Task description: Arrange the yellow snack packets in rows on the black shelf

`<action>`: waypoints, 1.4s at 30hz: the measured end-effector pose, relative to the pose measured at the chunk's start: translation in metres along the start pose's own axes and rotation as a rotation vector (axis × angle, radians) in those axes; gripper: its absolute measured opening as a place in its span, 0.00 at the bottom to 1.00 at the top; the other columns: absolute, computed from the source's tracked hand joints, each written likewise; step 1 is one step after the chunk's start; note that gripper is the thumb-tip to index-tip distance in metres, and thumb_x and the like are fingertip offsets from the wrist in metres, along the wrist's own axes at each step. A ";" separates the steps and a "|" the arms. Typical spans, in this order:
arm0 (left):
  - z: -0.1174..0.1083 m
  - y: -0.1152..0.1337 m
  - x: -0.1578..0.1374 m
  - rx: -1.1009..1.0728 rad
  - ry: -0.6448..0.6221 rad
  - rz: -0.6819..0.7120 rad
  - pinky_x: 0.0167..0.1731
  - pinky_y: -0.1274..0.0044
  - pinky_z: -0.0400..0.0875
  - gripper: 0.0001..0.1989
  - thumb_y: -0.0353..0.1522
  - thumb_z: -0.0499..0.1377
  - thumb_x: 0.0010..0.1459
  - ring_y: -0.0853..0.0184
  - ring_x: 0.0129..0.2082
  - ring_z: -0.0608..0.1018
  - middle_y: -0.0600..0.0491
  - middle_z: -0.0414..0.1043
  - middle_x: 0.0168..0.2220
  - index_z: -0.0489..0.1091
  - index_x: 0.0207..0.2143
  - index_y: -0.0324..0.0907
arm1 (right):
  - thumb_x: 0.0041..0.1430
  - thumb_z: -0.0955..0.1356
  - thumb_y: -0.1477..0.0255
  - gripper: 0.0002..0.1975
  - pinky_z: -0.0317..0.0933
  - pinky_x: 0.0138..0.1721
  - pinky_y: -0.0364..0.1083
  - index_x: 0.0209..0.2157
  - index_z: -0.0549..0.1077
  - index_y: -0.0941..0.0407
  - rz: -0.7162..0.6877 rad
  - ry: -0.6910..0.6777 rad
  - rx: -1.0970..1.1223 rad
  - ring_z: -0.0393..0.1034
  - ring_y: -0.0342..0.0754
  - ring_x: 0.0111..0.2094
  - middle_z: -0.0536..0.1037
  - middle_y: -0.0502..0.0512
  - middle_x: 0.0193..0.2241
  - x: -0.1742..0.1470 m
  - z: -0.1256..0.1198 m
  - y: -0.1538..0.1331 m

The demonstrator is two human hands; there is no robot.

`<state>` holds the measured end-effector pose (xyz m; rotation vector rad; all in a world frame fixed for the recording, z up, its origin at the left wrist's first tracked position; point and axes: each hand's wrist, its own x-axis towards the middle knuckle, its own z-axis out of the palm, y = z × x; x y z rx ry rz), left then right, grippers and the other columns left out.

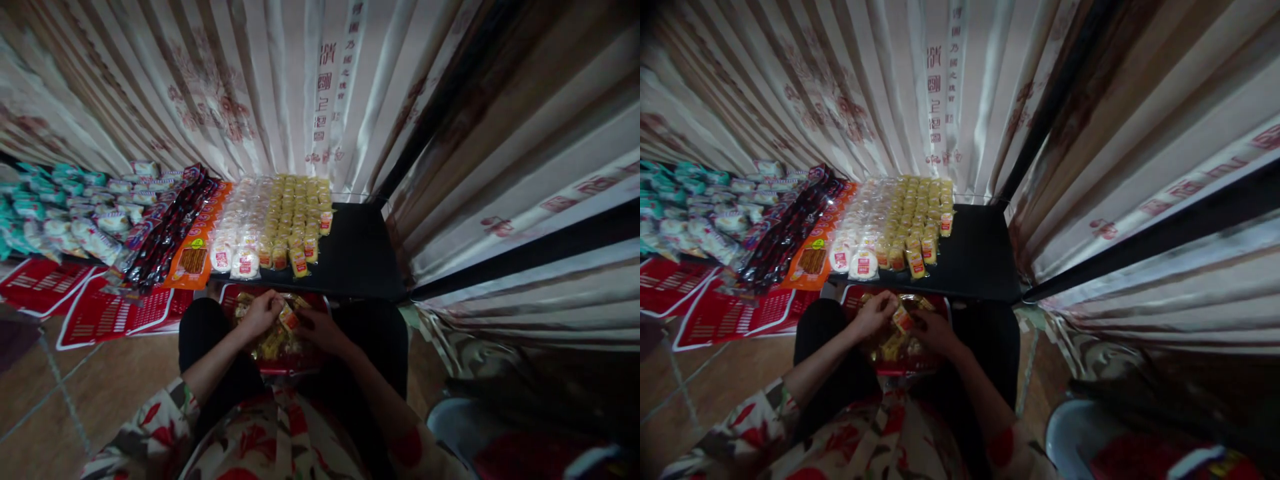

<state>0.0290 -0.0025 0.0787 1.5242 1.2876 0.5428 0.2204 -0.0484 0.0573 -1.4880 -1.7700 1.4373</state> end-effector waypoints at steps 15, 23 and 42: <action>0.034 0.061 0.007 0.083 0.055 0.233 0.38 0.76 0.71 0.14 0.26 0.55 0.53 0.69 0.34 0.75 0.49 0.74 0.42 0.71 0.44 0.39 | 0.55 0.66 0.65 0.15 0.65 0.44 0.50 0.43 0.75 0.55 -0.040 0.309 0.049 0.73 0.51 0.39 0.79 0.56 0.40 -0.033 -0.036 -0.014; 0.068 0.088 0.033 0.093 0.252 0.482 0.46 0.71 0.73 0.17 0.29 0.51 0.58 0.62 0.50 0.72 0.41 0.69 0.50 0.65 0.49 0.37 | 0.53 0.67 0.60 0.17 0.68 0.39 0.46 0.41 0.73 0.55 -0.051 0.508 0.366 0.74 0.48 0.34 0.79 0.55 0.38 -0.013 -0.071 -0.004; 0.116 0.115 0.078 -0.032 0.155 0.133 0.65 0.69 0.44 0.25 0.32 0.46 0.62 0.64 0.66 0.52 0.45 0.50 0.65 0.58 0.60 0.36 | 0.54 0.64 0.61 0.18 0.67 0.34 0.45 0.44 0.72 0.53 0.044 0.812 0.078 0.71 0.44 0.28 0.78 0.52 0.33 0.067 -0.133 0.015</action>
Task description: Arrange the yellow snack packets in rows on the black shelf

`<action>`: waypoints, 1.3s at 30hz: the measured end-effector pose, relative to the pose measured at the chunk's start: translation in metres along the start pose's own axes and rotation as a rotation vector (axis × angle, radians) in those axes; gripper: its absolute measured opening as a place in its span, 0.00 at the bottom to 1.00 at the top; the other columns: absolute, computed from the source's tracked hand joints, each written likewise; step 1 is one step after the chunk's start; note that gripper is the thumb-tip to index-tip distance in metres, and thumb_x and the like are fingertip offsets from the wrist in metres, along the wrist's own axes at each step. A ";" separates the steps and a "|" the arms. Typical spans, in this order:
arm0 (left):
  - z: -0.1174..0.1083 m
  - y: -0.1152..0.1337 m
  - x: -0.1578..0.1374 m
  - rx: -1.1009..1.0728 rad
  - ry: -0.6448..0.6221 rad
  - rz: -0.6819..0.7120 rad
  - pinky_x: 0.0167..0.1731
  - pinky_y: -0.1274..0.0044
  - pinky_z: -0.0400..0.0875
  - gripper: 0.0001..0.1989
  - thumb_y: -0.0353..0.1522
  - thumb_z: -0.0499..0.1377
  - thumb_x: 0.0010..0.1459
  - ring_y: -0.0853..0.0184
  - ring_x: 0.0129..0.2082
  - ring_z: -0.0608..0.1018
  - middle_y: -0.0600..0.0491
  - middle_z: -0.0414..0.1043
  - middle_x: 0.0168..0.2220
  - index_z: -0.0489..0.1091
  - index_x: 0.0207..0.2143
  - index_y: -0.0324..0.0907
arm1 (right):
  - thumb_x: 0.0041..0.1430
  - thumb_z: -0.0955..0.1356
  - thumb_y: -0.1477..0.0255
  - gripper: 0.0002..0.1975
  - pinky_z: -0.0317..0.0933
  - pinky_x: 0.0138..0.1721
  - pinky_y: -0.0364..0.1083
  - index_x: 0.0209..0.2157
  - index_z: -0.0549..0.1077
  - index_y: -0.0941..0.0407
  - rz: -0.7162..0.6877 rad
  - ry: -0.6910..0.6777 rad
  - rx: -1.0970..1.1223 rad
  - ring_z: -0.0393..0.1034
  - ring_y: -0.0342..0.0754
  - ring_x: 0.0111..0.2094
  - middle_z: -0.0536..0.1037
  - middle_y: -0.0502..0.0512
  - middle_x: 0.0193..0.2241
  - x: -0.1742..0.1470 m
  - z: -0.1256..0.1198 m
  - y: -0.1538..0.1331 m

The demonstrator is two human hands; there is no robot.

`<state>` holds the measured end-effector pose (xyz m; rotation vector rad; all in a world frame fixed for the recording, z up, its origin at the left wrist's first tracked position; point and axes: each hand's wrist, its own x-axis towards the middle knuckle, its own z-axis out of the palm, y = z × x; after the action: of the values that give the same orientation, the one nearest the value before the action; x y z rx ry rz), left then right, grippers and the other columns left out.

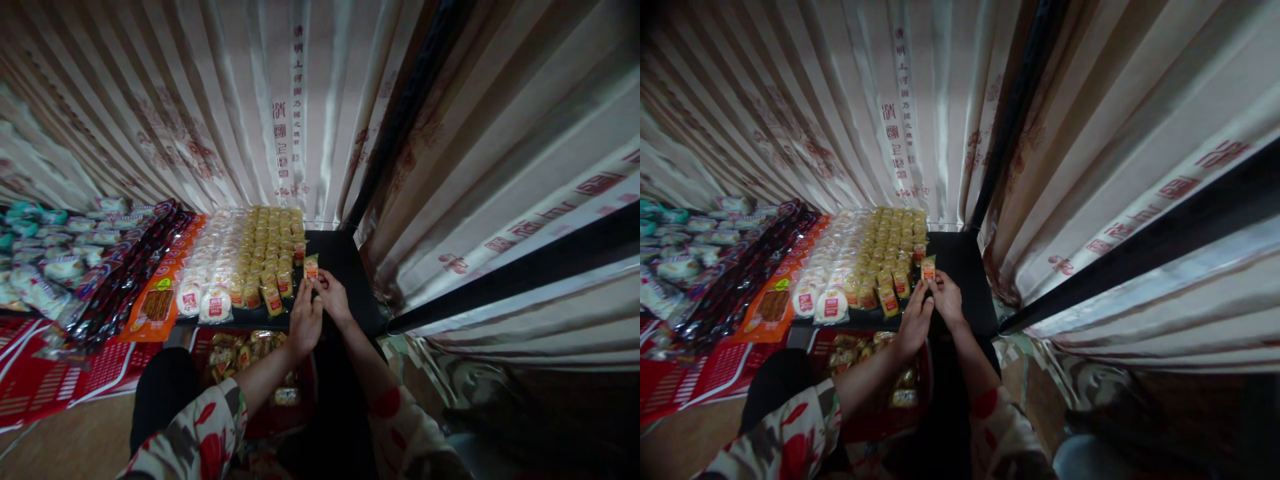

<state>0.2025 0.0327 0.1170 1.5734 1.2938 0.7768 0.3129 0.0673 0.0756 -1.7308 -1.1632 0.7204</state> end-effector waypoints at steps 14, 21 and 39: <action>0.010 -0.002 0.032 -0.075 0.024 -0.069 0.66 0.72 0.38 0.28 0.31 0.46 0.62 0.67 0.67 0.49 0.46 0.44 0.67 0.49 0.64 0.33 | 0.54 0.63 0.65 0.19 0.65 0.34 0.44 0.47 0.69 0.55 -0.003 -0.070 -0.044 0.70 0.45 0.31 0.76 0.53 0.36 0.021 0.013 -0.014; 0.012 -0.006 0.044 -0.053 0.031 -0.087 0.66 0.73 0.39 0.28 0.31 0.47 0.61 0.67 0.67 0.48 0.45 0.43 0.67 0.51 0.63 0.33 | 0.55 0.63 0.71 0.18 0.65 0.39 0.46 0.48 0.70 0.57 -0.078 -0.072 -0.225 0.70 0.46 0.33 0.73 0.59 0.43 0.029 0.018 -0.011; 0.016 -0.014 0.051 -0.116 0.031 -0.060 0.66 0.73 0.37 0.28 0.34 0.43 0.64 0.67 0.67 0.46 0.46 0.41 0.68 0.49 0.64 0.34 | 0.58 0.60 0.62 0.25 0.60 0.54 0.52 0.53 0.68 0.59 -0.087 0.034 -0.050 0.67 0.53 0.50 0.70 0.63 0.52 0.042 0.019 -0.005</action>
<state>0.2239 0.0778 0.0945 1.4299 1.2895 0.8269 0.3116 0.1140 0.0722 -1.7160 -1.2348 0.6112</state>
